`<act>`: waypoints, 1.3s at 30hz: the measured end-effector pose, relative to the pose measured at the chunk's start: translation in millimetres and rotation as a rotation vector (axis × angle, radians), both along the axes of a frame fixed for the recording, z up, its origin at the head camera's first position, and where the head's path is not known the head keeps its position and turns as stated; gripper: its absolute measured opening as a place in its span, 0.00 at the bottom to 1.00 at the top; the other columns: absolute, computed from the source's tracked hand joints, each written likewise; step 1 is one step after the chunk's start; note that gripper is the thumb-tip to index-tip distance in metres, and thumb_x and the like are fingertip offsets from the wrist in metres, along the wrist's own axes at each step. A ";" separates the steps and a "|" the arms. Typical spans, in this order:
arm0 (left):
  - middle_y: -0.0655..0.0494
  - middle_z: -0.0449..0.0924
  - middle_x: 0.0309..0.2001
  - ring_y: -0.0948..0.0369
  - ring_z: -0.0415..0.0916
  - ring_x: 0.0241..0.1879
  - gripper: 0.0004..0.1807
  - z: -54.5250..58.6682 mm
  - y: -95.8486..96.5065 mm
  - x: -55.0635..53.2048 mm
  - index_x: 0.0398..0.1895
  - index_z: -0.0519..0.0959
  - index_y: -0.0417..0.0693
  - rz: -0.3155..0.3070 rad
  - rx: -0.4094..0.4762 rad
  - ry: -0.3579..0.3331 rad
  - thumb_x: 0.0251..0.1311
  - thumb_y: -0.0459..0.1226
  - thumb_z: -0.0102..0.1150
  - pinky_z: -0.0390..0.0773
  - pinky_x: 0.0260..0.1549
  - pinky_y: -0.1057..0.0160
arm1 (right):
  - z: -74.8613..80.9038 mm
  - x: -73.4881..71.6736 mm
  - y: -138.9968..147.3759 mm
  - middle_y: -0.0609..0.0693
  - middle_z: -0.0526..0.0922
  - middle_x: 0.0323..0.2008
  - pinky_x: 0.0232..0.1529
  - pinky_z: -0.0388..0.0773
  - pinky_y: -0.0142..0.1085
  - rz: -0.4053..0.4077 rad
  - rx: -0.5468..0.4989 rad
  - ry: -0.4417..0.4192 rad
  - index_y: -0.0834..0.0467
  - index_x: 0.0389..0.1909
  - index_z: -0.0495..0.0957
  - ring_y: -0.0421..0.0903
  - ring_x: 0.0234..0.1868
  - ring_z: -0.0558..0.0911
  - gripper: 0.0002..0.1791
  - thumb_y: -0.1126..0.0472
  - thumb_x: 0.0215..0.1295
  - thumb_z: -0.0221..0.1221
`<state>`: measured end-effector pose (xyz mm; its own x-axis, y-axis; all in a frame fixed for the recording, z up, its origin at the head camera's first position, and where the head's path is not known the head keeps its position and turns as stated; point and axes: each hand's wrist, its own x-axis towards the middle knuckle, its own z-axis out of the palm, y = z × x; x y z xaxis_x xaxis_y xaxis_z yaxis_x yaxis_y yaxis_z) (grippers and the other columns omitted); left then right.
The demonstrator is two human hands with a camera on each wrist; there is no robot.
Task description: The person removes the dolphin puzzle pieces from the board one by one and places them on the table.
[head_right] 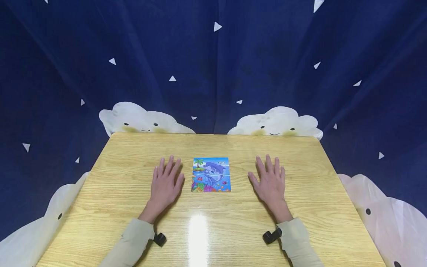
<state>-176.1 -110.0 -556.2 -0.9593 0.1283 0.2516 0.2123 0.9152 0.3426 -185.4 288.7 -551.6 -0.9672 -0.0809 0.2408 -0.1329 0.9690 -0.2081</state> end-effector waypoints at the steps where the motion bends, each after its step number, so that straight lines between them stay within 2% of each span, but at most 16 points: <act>1: 0.48 0.50 0.83 0.41 0.40 0.83 0.33 -0.1 1.4 0.6 0.83 0.59 0.56 -0.003 -0.001 -0.005 0.79 0.53 0.42 0.42 0.77 0.36 | 0.1 0.1 -1.5 0.63 0.49 0.82 0.73 0.42 0.72 0.004 -0.007 -0.005 0.49 0.83 0.54 0.72 0.81 0.45 0.42 0.33 0.78 0.47; 6: 0.47 0.51 0.83 0.41 0.41 0.83 0.33 -1.0 13.4 5.6 0.83 0.60 0.54 -0.039 0.013 -0.021 0.79 0.52 0.44 0.42 0.78 0.37 | -1.0 -2.5 -13.9 0.63 0.50 0.82 0.74 0.45 0.70 0.040 -0.047 0.000 0.52 0.82 0.56 0.71 0.80 0.46 0.42 0.35 0.77 0.52; 16: 0.42 0.50 0.83 0.40 0.42 0.82 0.34 -7.2 51.4 19.5 0.81 0.62 0.48 -0.173 0.074 -0.049 0.79 0.52 0.46 0.48 0.77 0.37 | 1.6 -14.6 -54.9 0.66 0.56 0.79 0.72 0.51 0.68 0.173 -0.146 0.019 0.57 0.79 0.61 0.70 0.78 0.53 0.40 0.42 0.74 0.59; 25: 0.39 0.60 0.78 0.41 0.53 0.79 0.33 -6.3 79.0 23.4 0.76 0.68 0.40 -0.279 0.071 0.040 0.75 0.48 0.53 0.56 0.76 0.42 | 4.5 -29.1 -89.0 0.66 0.66 0.71 0.65 0.59 0.64 0.247 -0.186 -0.009 0.58 0.73 0.71 0.68 0.70 0.63 0.32 0.47 0.74 0.61; 31: 0.37 0.62 0.77 0.38 0.55 0.78 0.31 -8.8 86.7 24.8 0.75 0.69 0.40 -0.294 0.074 0.048 0.75 0.47 0.53 0.58 0.75 0.42 | 3.3 -42.6 -105.6 0.63 0.71 0.61 0.54 0.65 0.56 0.277 -0.155 -0.022 0.59 0.68 0.76 0.62 0.59 0.68 0.27 0.50 0.74 0.62; 35: 0.37 0.62 0.76 0.38 0.56 0.77 0.31 -11.2 87.6 26.5 0.75 0.70 0.40 -0.294 0.081 0.038 0.75 0.47 0.52 0.58 0.75 0.41 | 6.6 -50.8 -117.7 0.61 0.74 0.59 0.51 0.65 0.53 0.333 -0.160 -0.035 0.58 0.65 0.78 0.61 0.57 0.70 0.24 0.52 0.73 0.63; 39: 0.39 0.61 0.76 0.40 0.54 0.78 0.30 -14.0 88.5 25.0 0.77 0.68 0.44 -0.288 0.076 -0.011 0.76 0.46 0.49 0.56 0.76 0.41 | 7.5 -59.0 -128.6 0.59 0.75 0.59 0.52 0.66 0.53 0.390 -0.137 -0.053 0.56 0.64 0.80 0.61 0.58 0.71 0.23 0.52 0.73 0.63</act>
